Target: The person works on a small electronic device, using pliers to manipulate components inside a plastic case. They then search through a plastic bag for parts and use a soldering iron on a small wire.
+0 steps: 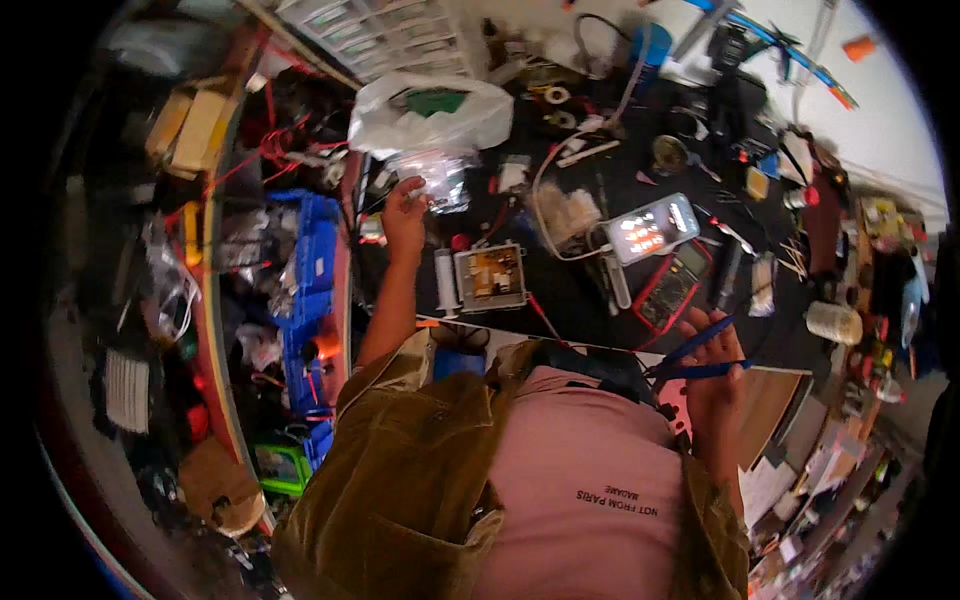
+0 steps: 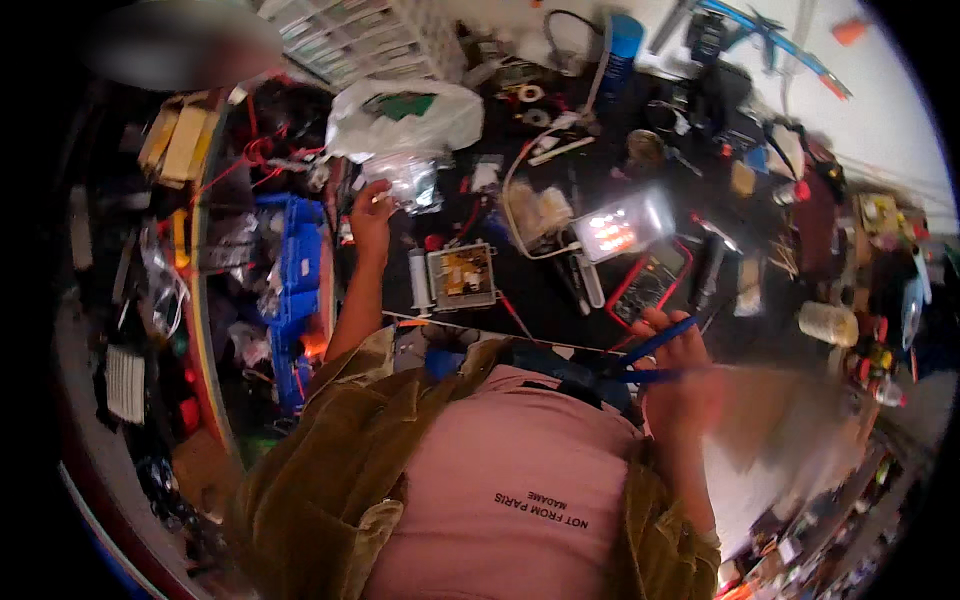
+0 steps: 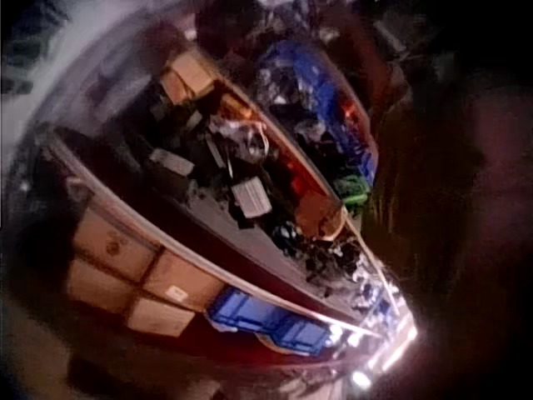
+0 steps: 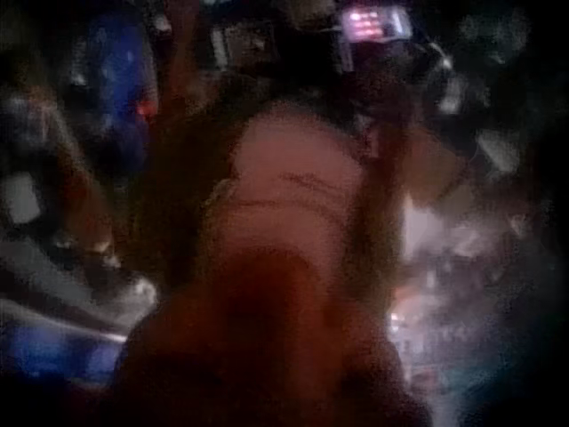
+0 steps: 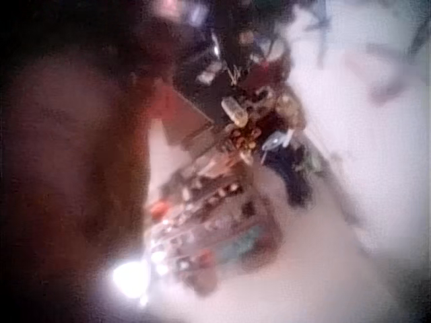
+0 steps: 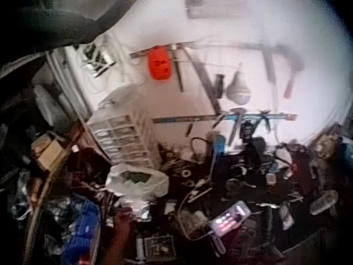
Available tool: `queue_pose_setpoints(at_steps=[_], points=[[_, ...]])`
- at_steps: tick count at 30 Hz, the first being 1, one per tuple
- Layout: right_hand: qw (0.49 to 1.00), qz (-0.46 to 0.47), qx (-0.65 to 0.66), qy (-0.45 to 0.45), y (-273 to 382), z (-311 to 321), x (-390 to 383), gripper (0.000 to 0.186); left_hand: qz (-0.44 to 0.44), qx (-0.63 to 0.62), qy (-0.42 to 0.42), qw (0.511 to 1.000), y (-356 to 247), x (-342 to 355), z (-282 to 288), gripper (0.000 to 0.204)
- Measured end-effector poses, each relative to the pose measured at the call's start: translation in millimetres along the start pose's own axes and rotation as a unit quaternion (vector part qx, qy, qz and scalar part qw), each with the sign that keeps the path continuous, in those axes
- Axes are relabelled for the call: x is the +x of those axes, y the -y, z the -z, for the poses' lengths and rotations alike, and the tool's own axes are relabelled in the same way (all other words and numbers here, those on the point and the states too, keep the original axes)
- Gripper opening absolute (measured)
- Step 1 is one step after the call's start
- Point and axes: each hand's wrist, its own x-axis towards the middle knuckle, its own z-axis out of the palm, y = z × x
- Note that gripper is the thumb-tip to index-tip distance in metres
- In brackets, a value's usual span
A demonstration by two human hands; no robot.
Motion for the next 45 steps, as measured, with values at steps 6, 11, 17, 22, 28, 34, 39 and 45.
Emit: queue_pose_setpoints(at_steps=[6, 11, 17, 22, 28, 34, 39, 45], points=[[0.998, -0.029, -0.044, 0.028, -5.5, -19.9, 8.3, 0.085, -0.020, -0.071, -0.048, 0.996, 25.3, -12.3, 22.5, 0.029], [0.997, -0.035, -0.059, 0.018, -2.7, -33.9, 7.4, 0.085, 0.028, 0.086, -0.028, 0.995, 141.6, 13.8, 16.6, 0.031], [1.000, 0.002, 0.021, 0.022, -6.2, -26.5, 2.0, 0.082, 0.022, 0.210, -0.065, 0.975, 111.7, -21.2, 25.5, 0.032], [1.000, 0.014, 0.023, 0.000, -5.2, -24.3, -0.5, 0.083, -0.023, 0.252, -0.032, 0.967, 103.9, -55.2, 28.3, 0.030], [1.000, -0.003, 0.011, 0.014, -6.7, -29.9, 4.0, 0.083, -0.044, 0.163, 0.100, 0.981, 67.3, -66.9, -20.1, 0.026], [0.999, -0.015, -0.026, 0.014, -3.4, -35.6, 0.6, 0.082, -0.122, 0.352, 0.294, 0.880, 80.4, -40.8, -82.8, 0.029], [1.000, -0.001, -0.022, -0.012, -1.1, -24.1, -6.7, 0.082, -0.191, 0.404, 0.254, 0.858, 56.0, -40.4, -113.1, 0.041], [0.999, 0.019, 0.006, -0.045, -0.4, -22.7, -11.0, 0.084, -0.213, 0.422, 0.310, 0.825, 47.0, -28.3, -138.0, 0.057]])
